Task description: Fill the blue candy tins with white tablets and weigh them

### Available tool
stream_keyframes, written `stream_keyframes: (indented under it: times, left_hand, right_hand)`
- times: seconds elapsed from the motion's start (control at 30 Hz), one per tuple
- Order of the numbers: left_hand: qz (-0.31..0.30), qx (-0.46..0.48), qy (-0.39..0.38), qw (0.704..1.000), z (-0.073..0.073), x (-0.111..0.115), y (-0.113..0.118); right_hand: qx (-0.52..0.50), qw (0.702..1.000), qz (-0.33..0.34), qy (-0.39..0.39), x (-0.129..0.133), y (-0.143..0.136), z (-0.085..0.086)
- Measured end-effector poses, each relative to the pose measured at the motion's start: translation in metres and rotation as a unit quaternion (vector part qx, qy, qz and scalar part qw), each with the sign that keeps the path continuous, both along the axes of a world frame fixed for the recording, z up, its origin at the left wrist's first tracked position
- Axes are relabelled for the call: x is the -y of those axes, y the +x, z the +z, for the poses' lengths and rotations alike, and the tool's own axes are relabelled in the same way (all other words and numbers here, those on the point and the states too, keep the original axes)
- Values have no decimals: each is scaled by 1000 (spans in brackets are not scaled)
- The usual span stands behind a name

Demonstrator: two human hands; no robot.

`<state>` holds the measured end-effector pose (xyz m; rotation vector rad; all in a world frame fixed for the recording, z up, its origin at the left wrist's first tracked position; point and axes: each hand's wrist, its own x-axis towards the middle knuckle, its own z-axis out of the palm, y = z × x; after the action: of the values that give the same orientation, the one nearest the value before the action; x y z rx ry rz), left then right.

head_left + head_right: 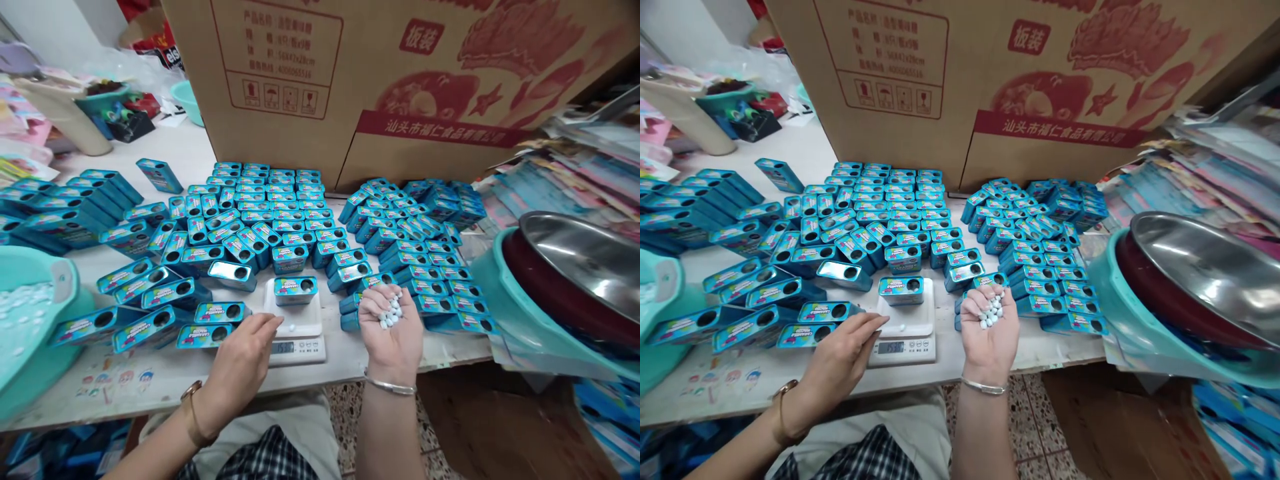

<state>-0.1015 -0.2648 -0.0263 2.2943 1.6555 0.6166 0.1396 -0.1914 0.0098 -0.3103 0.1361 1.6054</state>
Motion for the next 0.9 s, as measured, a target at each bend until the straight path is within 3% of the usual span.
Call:
stream_keyframes:
  times: [0.4,0.67,0.8,0.9]
  left_hand:
    - [-33,-64,-79,994,-8,-13,33]
    - [-27,-127,-96,987,-10,-21,41]
    - [-24,-73,-82,994,-11,-15,37]
    - [-33,45,-20,998,2,-7,28]
  right_hand:
    - [30,1000,4,6,-2,-4,1]
    - [29,999,10,15,0,-6,3]
    - [38,999,8,8,2,-6,4]
    - [49,999,0,5,3,-4,4]
